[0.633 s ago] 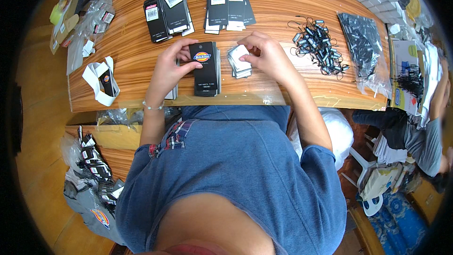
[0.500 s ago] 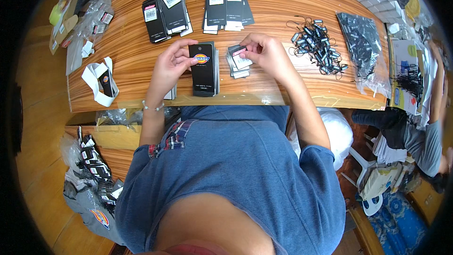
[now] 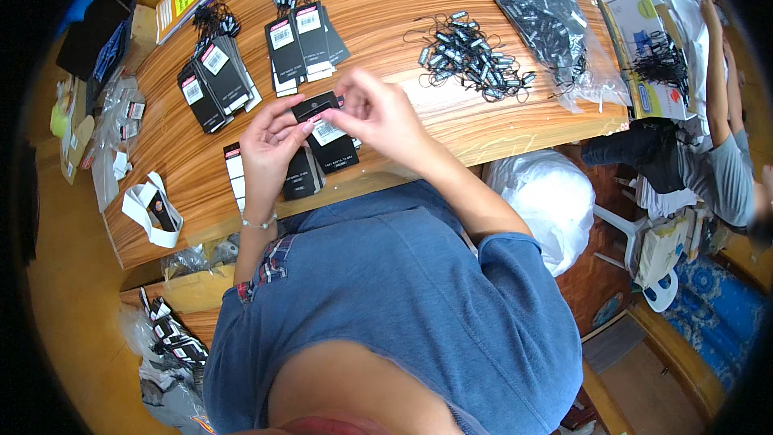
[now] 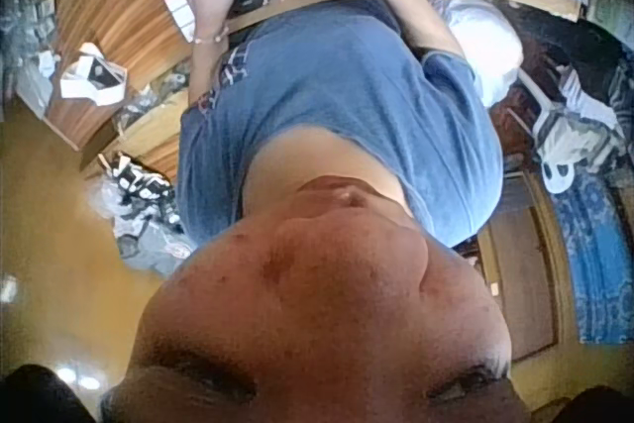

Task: The person assembles small electronic components by attaching black cords to rectangular tags. They repeatedly pick up a tag, thread a cord through a hole, and place the assembled unit on the table. The person also handles stacks of tags and loose cords throughout the process.

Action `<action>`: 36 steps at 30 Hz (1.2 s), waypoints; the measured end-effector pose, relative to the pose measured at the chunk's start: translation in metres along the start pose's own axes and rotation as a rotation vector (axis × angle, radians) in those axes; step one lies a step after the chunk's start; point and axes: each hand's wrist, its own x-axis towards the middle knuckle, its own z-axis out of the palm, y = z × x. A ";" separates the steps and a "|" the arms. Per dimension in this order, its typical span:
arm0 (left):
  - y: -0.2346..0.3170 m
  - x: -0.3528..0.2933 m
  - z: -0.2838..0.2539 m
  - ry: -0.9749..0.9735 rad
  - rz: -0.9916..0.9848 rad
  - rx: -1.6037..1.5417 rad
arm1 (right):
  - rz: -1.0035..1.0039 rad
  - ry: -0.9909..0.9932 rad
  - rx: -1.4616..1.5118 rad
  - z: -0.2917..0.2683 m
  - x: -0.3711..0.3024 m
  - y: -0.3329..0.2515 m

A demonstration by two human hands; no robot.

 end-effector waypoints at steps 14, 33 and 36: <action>0.004 0.007 0.010 -0.028 -0.021 -0.033 | 0.041 0.172 -0.745 -0.158 0.025 0.092; 0.010 0.021 0.023 -0.198 0.027 0.004 | 0.120 0.485 0.050 -0.170 0.015 0.039; 0.020 0.028 0.031 -0.211 0.104 0.059 | -0.051 0.594 -0.283 -0.158 0.017 0.024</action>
